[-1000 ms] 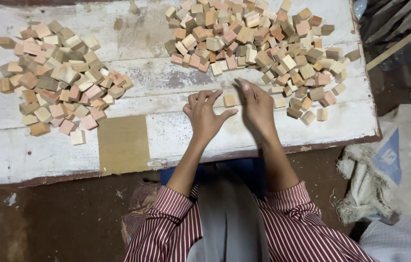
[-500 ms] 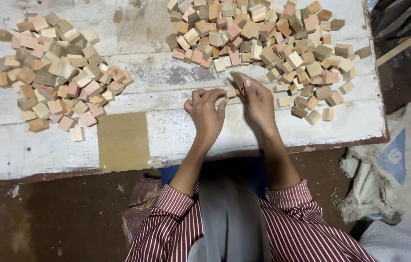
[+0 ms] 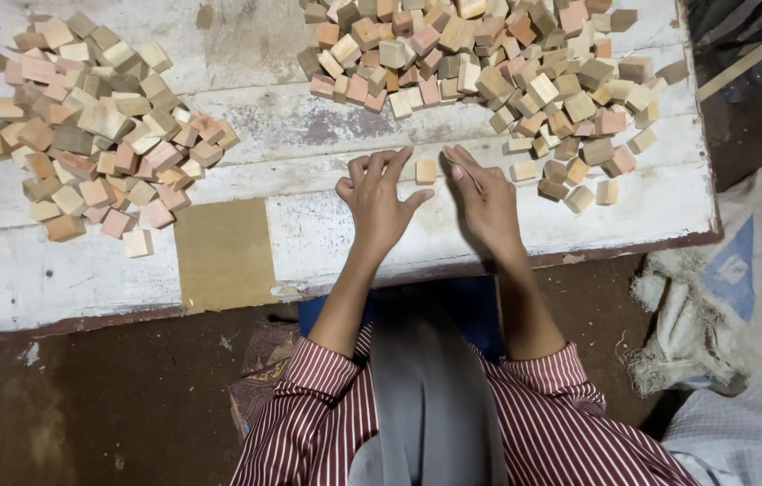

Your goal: Sanding small wooden blocks on a piece of sandpaper fixed to a table.

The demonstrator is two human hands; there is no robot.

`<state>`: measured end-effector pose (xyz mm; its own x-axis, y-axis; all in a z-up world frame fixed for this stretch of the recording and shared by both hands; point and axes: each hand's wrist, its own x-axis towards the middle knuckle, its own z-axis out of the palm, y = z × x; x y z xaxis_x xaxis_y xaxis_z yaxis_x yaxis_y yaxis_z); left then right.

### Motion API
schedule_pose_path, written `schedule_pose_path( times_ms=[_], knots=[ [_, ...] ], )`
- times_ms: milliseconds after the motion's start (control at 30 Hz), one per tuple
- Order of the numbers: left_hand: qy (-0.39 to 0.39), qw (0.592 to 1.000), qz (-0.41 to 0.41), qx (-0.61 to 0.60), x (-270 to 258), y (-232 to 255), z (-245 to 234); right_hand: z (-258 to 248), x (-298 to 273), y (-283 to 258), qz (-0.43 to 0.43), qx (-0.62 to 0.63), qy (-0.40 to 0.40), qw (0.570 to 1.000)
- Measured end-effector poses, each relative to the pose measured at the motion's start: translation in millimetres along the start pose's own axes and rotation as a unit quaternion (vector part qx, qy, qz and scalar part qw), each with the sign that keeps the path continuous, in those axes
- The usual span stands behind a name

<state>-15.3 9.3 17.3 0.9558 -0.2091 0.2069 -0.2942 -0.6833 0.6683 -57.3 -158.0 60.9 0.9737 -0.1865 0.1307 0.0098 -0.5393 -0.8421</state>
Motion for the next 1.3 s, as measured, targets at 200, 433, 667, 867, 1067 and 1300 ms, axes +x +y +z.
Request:
schedule_pose_path(
  times_ms=[200, 433, 667, 867, 1067, 1300],
  knots=[
    [0.013, 1.0, 0.005, -0.026, 11, -4, 5, 15, -7, 17, -0.045, -0.059, -0.017, 0.997],
    [0.022, 0.999, -0.037, -0.025, 17, -18, 22, 49, 0, 29, -0.127, -0.251, 0.029, 0.959],
    [0.022, 0.999, -0.043, -0.022, 12, -13, 19, 59, -15, 39, -0.176, -0.309, 0.082, 0.931],
    [0.029, 0.999, -0.04, -0.017, 11, -14, 23, 66, 4, 47, -0.178, -0.336, 0.094, 0.92],
    [0.038, 0.998, -0.042, -0.011, 12, -13, 22, 62, -17, 37, -0.182, -0.344, 0.097, 0.916],
    [0.03, 0.998, -0.053, 0.001, 11, -8, 17, 67, 9, 47, -0.17, -0.341, 0.086, 0.921]
  ],
)
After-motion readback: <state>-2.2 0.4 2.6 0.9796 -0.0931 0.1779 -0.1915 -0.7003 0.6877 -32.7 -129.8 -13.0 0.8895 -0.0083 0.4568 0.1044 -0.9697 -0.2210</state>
